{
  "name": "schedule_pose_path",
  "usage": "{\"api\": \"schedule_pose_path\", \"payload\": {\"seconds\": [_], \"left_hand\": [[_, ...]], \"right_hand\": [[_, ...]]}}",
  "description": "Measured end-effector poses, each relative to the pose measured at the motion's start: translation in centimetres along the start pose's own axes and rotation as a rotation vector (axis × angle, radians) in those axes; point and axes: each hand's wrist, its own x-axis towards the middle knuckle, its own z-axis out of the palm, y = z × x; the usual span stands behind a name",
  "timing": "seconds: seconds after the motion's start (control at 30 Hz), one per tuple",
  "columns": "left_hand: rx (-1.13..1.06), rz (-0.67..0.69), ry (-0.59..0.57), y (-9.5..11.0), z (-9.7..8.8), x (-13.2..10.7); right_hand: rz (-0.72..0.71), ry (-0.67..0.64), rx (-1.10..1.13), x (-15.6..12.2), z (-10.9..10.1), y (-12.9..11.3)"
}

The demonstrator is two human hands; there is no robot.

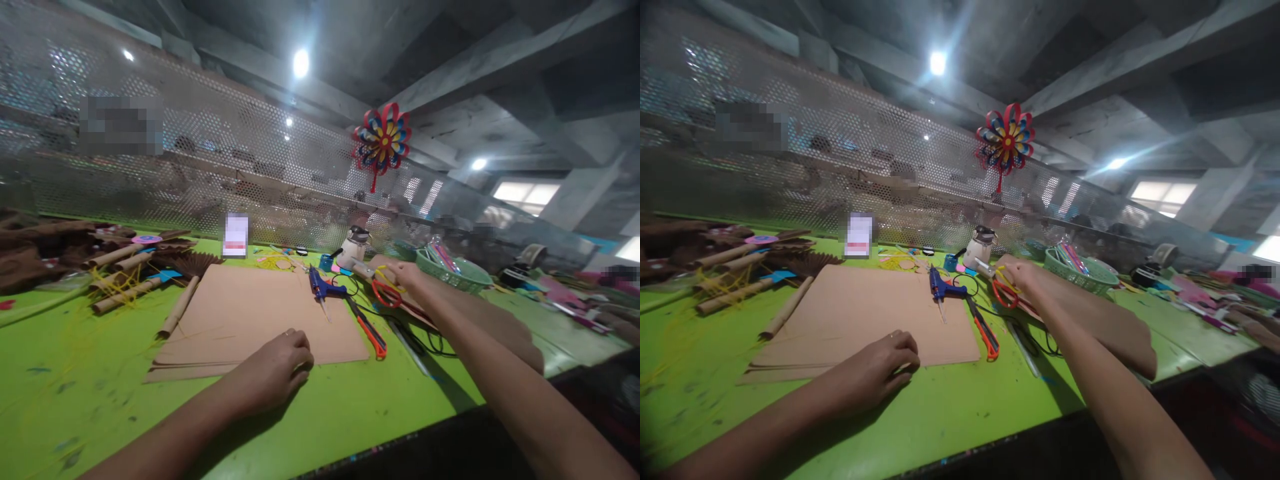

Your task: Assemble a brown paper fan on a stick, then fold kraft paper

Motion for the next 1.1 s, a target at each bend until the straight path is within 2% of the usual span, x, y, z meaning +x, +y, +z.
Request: {"api": "schedule_pose_path", "payload": {"seconds": [0.1,0.27,0.37,0.47,0.63,0.73,0.9,1.1], "left_hand": [[-0.008,0.002,-0.001,-0.2,0.1,0.0],[-0.021,0.007,0.015,-0.3,0.2,0.2],[-0.002,0.004,-0.009,-0.2,0.1,0.3],[0.027,0.005,-0.027,-0.3,0.0,0.4],[0.029,0.005,-0.026,-0.5,0.0,0.4],[0.014,0.001,-0.026,-0.6,0.0,0.4],[0.009,0.006,-0.038,-1.1,0.3,0.5],[0.003,0.011,-0.058,-1.5,0.4,0.9]], "right_hand": [[0.107,0.046,0.043,-0.6,-2.2,1.4],[0.205,0.246,0.003,-0.8,-7.1,3.9],[0.212,0.34,-0.087,-0.9,-8.3,4.6],[0.143,0.352,-0.177,-1.6,-6.6,4.3],[-0.082,0.256,-0.277,-4.3,-0.5,2.3],[-0.204,0.178,-0.315,-6.1,2.3,1.1],[-0.397,0.096,-0.359,-7.4,3.6,0.7],[-0.426,0.053,-0.354,-6.7,3.8,1.2]]}}
